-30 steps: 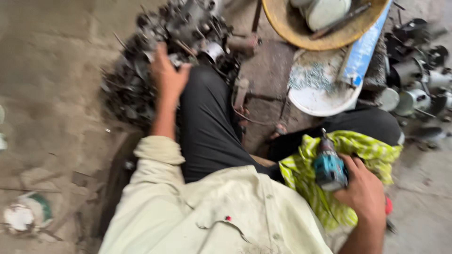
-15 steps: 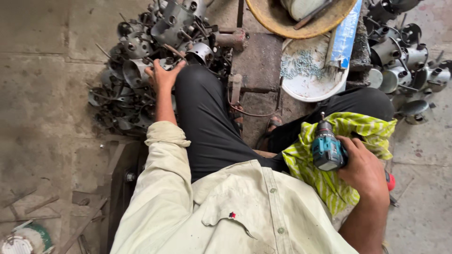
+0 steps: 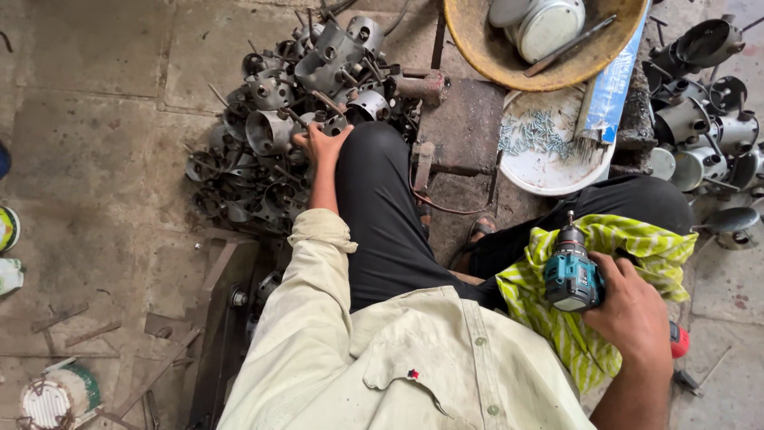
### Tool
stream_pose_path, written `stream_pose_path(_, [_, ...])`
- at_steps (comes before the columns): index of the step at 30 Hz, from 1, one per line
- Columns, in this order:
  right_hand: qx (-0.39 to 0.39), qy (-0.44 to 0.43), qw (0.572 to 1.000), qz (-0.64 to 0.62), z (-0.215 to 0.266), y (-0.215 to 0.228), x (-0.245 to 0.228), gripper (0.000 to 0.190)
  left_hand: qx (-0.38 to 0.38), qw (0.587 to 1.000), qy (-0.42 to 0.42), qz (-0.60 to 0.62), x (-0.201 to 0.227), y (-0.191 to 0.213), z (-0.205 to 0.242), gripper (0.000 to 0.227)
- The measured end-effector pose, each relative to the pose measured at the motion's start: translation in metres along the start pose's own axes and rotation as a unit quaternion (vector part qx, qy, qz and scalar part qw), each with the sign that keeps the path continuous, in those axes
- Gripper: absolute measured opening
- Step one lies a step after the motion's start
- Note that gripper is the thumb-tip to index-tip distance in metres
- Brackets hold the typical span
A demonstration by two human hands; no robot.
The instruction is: The person sits on the floor and uses a cordless drill to fasten screws into circular metal discs. They repeatedly pick up discs, wipe them with a cloth, place them on a metal stand, and secure them with screws before moving them to a yellow bowl.
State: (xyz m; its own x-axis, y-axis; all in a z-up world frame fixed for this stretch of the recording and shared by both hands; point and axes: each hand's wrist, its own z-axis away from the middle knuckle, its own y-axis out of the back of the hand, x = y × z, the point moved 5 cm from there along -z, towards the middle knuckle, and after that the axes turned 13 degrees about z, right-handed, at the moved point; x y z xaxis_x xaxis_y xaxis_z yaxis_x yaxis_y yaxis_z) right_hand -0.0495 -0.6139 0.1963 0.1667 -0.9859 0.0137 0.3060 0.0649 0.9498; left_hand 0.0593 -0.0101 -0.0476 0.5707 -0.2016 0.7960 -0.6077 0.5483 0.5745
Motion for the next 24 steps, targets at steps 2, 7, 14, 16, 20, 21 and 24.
stream_pose_path(2, [0.0,0.003,1.0,0.001,-0.002,-0.001,0.001,0.084,0.017,0.999,-0.034,0.015,0.005,0.004,0.004,0.077])
stream_pose_path(7, [-0.018,-0.002,1.0,0.008,-0.002,-0.002,-0.001,0.087,0.096,0.978,-0.177,0.053,0.044,0.047,0.038,0.069])
stream_pose_path(14, [-0.041,0.0,0.999,0.007,-0.009,-0.004,0.003,0.092,0.066,0.952,-0.267,0.138,0.142,0.151,0.107,0.06])
stream_pose_path(16, [-0.046,0.007,0.999,0.006,-0.01,-0.005,0.001,0.091,0.073,0.923,-0.352,0.14,0.179,0.166,0.12,0.059])
stream_pose_path(20, [-0.04,0.005,0.999,-0.001,-0.012,0.002,-0.004,0.089,0.062,0.884,-0.439,0.15,0.24,0.167,0.14,0.059])
stream_pose_path(21, [-0.038,0.002,0.999,-0.001,-0.012,0.003,-0.005,0.088,0.063,0.879,-0.453,0.136,0.251,0.162,0.142,0.056])
stream_pose_path(24, [-0.04,-0.002,0.999,-0.007,-0.01,0.005,-0.007,0.083,0.041,0.882,-0.447,0.142,0.265,0.134,0.143,0.046])
